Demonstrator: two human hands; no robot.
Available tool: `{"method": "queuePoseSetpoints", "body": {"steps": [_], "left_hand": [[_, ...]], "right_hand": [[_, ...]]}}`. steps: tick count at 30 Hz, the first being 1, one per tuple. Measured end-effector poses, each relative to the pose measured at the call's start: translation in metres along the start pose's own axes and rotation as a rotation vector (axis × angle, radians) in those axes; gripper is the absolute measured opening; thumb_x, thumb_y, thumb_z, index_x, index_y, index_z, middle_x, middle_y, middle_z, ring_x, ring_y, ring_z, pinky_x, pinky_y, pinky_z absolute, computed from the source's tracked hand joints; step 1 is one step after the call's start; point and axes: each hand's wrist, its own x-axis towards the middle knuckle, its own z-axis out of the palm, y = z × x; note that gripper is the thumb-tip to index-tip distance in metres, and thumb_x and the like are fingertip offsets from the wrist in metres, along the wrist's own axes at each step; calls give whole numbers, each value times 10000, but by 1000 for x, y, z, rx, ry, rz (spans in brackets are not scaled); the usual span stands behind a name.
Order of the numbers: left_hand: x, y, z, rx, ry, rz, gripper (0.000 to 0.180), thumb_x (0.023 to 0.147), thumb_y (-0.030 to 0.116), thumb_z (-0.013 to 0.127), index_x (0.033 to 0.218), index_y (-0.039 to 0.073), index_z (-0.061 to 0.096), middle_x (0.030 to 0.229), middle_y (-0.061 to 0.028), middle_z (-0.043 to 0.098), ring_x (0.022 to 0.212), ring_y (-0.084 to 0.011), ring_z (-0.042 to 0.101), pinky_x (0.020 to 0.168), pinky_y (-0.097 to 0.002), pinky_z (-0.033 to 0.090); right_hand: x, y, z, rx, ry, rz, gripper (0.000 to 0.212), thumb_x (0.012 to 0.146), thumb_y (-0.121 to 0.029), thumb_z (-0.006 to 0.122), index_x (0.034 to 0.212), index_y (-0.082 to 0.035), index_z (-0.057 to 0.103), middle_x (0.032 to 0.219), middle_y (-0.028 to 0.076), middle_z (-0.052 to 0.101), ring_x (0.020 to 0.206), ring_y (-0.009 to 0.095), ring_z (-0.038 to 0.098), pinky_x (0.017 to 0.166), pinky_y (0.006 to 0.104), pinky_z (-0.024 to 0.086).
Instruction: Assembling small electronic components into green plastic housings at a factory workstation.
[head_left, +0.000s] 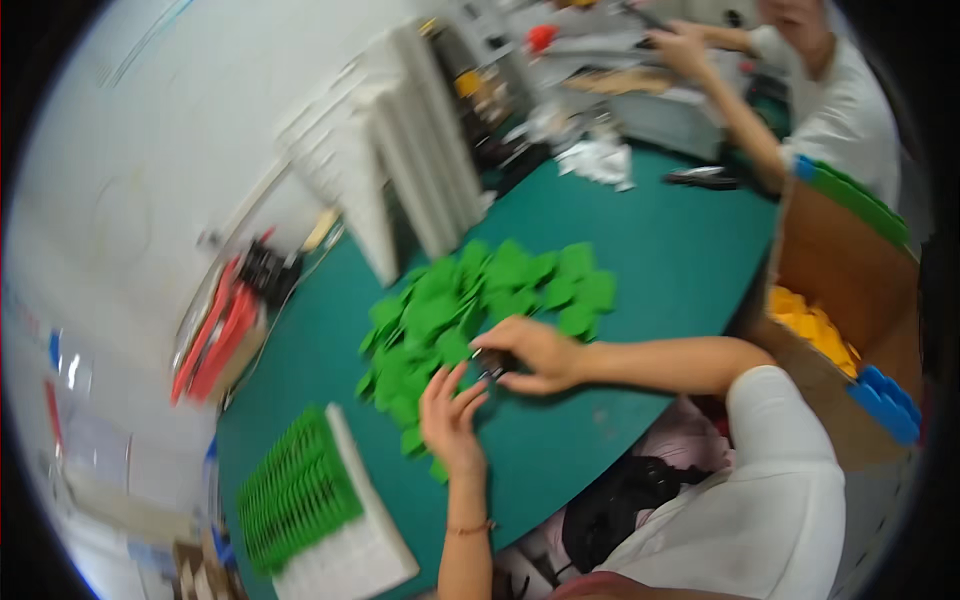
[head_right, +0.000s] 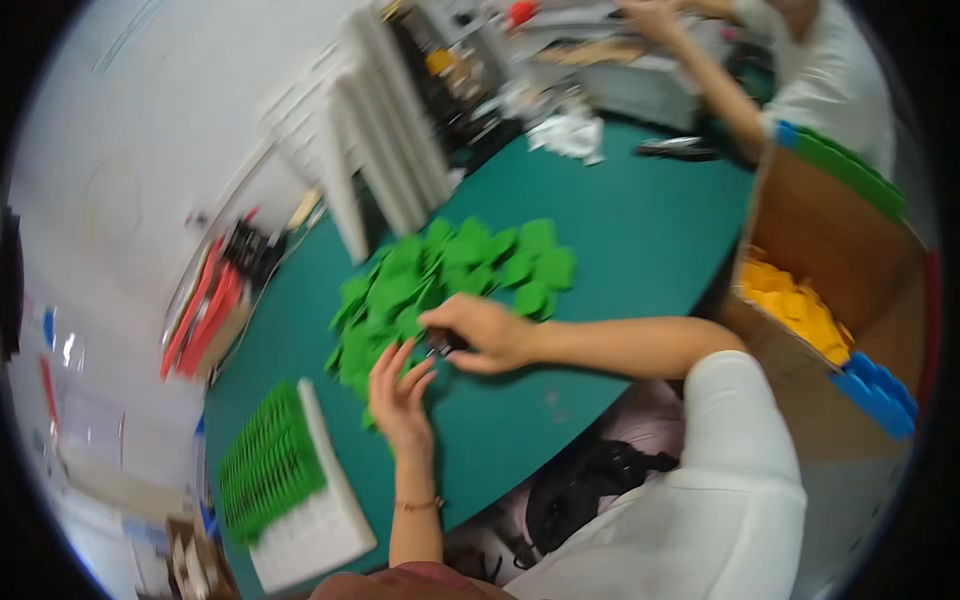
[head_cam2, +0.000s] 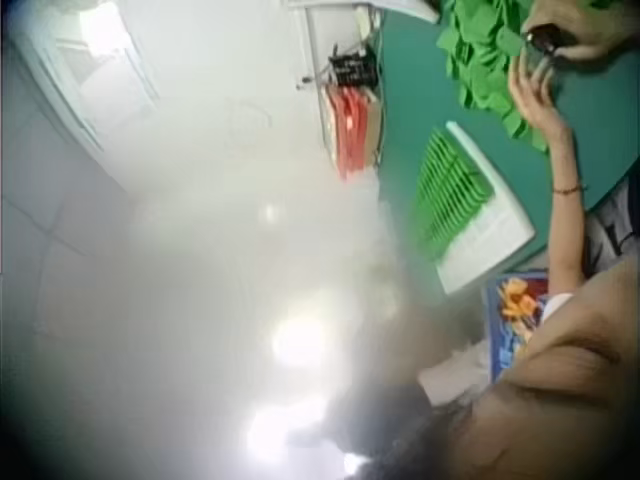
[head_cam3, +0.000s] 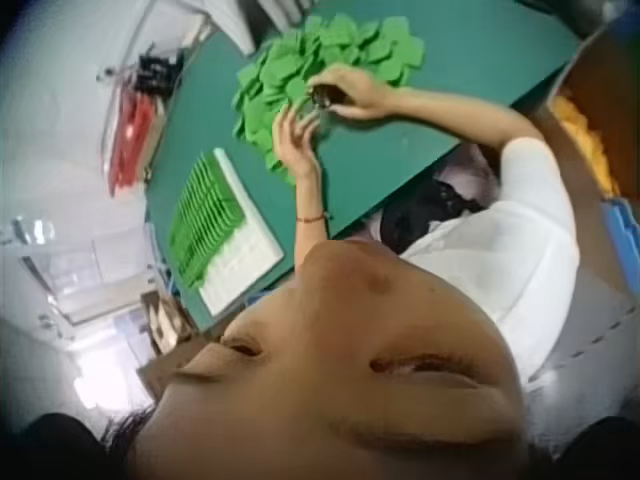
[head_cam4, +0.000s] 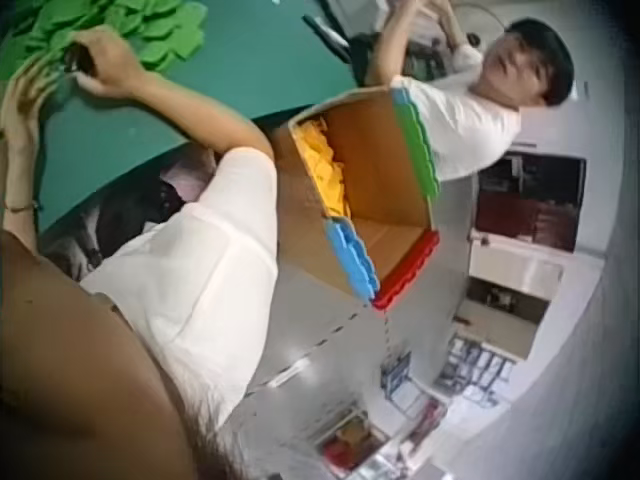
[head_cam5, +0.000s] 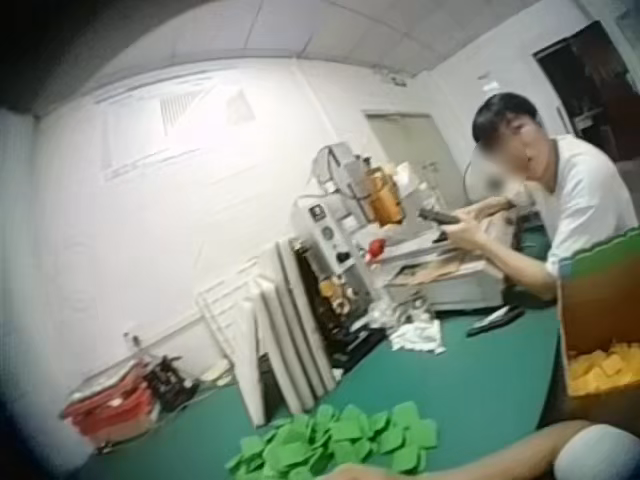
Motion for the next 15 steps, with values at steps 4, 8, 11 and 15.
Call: {"method": "queuePoseSetpoints", "body": {"steps": [4,8,11,15], "left_hand": [[-79,-56,135,-286,298,261,280,886,213,370,1041,-2,463,943,-129,525,816,-201,526,709,-333,428],[-85,16,175,-920,-263,293,225,892,279,356,890,95,486,820,-46,461,707,-189,428,627,-323,340],[-91,84,201,-1191,-544,413,416,912,449,274,861,105,502,806,-59,504,735,-217,475,646,-335,400],[-113,131,240,-1412,-511,314,357,909,380,363,790,89,533,693,-41,522,652,-174,495,621,-273,434]], "right_hand": [[-69,-17,-128,-72,-310,52,578,664,-62,652,1181,-47,393,987,122,513,904,287,507,755,349,440],[-76,-12,-142,-180,-346,147,586,651,-56,654,1174,-44,389,961,125,514,875,292,512,736,347,446],[-66,-14,-138,-168,-347,77,564,643,-62,641,1154,-40,402,933,138,503,841,296,507,731,361,436],[-59,-20,-142,-147,-382,131,569,637,-13,647,1155,-49,414,971,116,517,865,284,508,753,345,433]]}}
